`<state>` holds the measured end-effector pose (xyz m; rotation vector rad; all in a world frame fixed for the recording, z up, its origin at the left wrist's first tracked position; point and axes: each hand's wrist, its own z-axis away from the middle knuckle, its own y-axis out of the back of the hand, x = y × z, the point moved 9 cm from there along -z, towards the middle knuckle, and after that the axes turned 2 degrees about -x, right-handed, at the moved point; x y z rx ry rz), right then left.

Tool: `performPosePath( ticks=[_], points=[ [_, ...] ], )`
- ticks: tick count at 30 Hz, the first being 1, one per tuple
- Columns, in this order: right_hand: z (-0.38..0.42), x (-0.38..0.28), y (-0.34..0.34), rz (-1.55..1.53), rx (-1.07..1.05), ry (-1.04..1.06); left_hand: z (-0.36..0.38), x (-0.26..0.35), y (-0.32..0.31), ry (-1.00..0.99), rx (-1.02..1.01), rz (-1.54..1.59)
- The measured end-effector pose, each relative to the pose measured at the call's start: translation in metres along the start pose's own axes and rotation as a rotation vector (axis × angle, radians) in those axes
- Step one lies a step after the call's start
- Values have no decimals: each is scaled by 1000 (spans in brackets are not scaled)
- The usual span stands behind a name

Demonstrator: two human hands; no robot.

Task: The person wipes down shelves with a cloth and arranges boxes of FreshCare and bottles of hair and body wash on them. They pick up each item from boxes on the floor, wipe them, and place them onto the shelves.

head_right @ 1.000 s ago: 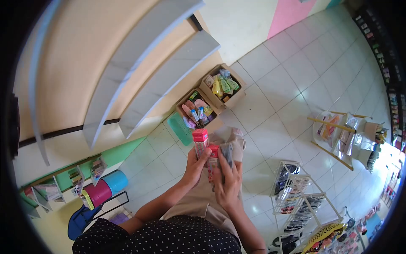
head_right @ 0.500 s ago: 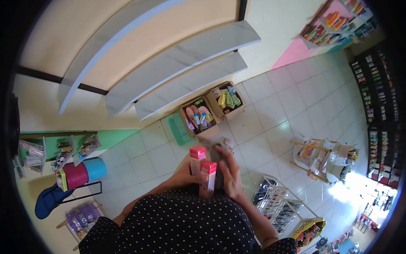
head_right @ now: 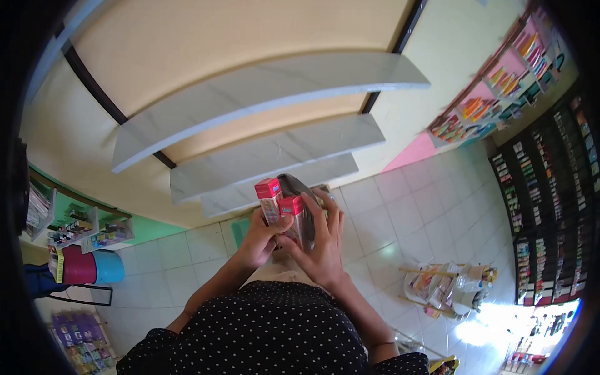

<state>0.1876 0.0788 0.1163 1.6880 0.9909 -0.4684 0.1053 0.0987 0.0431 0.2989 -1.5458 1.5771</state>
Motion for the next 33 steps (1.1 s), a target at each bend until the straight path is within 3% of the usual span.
performPosePath(
  ticks=[5,8,12,17,23,28,33],
  points=[
    [-21,6,11,29,68,8,-14,26,-14,-190,107,-58],
    [-22,19,6,-20,4,-10,-23,8,2,-187,135,-8],
    [-4,53,-14,-122,-123,-72,-9,-33,27,-104,312,-30],
    [39,94,-36,-214,-251,-295,15,-91,53,262,395,-130],
    [59,104,-25,20,-217,-379,15,-116,54,400,308,-235],
    [72,125,-41,-316,-274,-625,12,-112,49,386,257,-246],
    [56,122,-44,-430,-203,-562,3,-90,46,257,268,-166]
  ],
)
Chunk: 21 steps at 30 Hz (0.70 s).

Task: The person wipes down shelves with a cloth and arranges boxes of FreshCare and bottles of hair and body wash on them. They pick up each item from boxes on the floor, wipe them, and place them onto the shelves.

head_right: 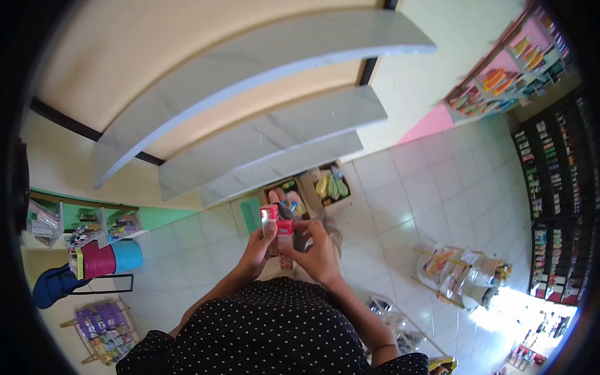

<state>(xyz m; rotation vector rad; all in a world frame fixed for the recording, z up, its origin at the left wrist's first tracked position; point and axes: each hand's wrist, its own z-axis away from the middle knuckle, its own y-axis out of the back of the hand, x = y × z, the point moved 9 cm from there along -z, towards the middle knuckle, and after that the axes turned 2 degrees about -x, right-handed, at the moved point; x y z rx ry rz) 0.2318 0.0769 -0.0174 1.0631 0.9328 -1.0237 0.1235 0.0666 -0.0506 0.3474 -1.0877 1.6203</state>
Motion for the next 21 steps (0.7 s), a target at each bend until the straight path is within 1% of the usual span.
performPosePath(
  ticks=[2,3,5,6,7,9,11,13,15,17,18,19,20,21],
  points=[
    [-7,-5,-1,-78,-12,29,-2,16,-1,-130,15,11],
    [-10,-12,-1,-64,-14,62,-2,21,-2,-164,6,15],
    [-14,-37,7,-90,21,157,0,33,7,-279,91,23],
    [-17,-51,9,-93,-20,149,4,48,17,-450,205,-180],
    [-21,-69,14,-80,-22,185,10,60,12,-487,200,-175],
    [-26,-117,34,-366,0,374,51,104,0,-775,284,-232],
    [-29,-176,66,-264,95,584,87,160,-20,-1119,223,-348],
    [-41,-230,96,-207,221,875,108,212,-36,-1258,210,-361],
    [-69,-272,105,-92,208,916,116,271,-62,-1519,190,-489],
    [-102,-291,107,89,169,879,102,311,-85,-1501,162,-519],
    [-113,-293,109,92,160,894,89,325,-90,-1512,219,-630],
    [-127,-292,106,123,104,859,74,332,-92,-1519,278,-739],
    [-138,-289,102,155,51,821,66,335,-93,-1533,287,-734],
    [-143,-287,102,160,47,834,59,337,-97,-1547,400,-881]
  ],
)
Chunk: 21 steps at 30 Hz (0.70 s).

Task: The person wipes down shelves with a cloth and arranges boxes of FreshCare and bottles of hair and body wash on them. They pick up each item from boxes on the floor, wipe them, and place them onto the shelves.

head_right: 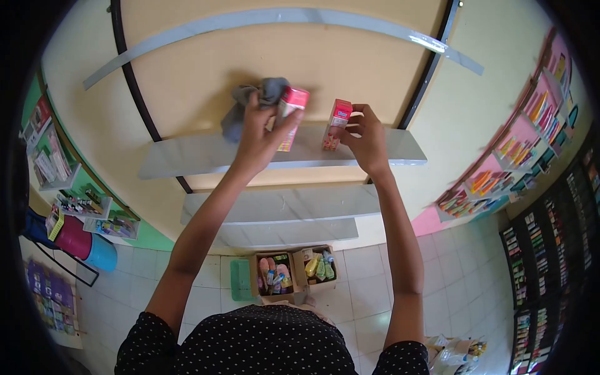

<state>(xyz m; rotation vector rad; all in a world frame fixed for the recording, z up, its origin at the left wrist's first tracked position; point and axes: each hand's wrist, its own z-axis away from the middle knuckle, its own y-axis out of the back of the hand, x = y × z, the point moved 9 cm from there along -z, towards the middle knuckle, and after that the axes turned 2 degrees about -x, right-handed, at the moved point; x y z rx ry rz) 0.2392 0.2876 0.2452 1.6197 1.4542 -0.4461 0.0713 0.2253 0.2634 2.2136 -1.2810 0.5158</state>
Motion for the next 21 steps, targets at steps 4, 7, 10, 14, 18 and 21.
performPosePath(
  ticks=[4,7,10,14,18,21],
  points=[
    [-3,13,-4,-166,-48,-48,2,-4,-31,-126,-188,-333],
    [0,19,-13,-203,-131,-69,12,-17,-33,31,-165,-317],
    [2,16,-13,-142,-165,-30,16,-23,-34,9,-107,-367],
    [4,15,-14,-134,-170,-28,18,-35,-27,35,-73,-406],
    [4,14,-13,-107,-172,-12,24,-46,-13,153,-179,-451],
    [4,16,-13,-112,-172,-6,24,-48,-5,201,-190,-412]
  ],
)
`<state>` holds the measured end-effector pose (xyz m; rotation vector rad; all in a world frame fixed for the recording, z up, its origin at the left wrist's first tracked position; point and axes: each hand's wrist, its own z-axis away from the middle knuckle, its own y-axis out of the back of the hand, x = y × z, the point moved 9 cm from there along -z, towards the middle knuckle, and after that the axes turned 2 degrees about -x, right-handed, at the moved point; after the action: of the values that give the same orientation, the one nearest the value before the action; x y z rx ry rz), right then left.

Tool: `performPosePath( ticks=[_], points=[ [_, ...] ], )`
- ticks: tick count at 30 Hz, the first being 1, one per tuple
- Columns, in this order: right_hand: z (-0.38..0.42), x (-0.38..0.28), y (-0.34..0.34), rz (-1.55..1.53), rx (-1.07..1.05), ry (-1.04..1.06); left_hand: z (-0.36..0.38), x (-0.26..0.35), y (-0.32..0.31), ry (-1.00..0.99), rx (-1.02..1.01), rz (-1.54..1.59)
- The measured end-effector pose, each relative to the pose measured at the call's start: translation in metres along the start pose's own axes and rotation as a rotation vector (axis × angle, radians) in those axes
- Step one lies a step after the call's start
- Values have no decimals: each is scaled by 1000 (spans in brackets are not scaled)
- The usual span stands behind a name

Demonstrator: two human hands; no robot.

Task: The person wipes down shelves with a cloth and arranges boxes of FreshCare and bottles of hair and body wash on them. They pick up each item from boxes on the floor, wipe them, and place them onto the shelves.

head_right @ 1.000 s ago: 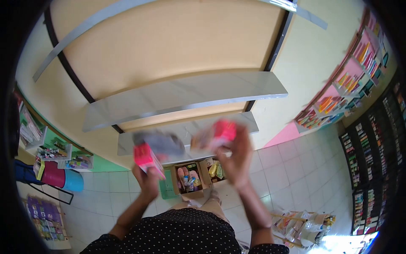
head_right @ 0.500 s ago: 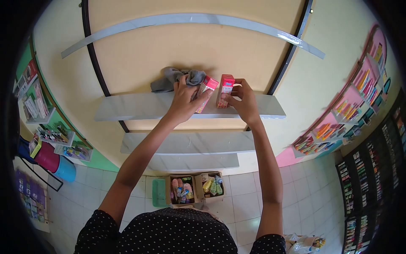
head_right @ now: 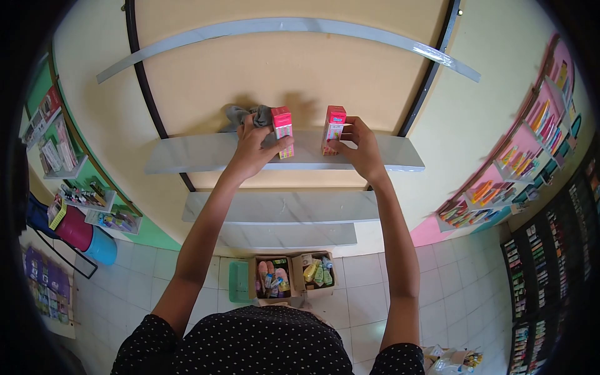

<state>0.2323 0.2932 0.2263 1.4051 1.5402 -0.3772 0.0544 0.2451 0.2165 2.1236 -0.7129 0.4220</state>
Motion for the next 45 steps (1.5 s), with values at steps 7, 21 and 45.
performPosePath(
  ticks=[7,21,45],
  points=[
    [0,1,-1,-4,0,-22,2,3,8,28,177,-25],
    [0,-1,-5,20,-40,-76,-3,-1,8,26,10,94],
    [195,-30,-103,-234,29,-139,177,54,53,-63,-751,583]
  ],
)
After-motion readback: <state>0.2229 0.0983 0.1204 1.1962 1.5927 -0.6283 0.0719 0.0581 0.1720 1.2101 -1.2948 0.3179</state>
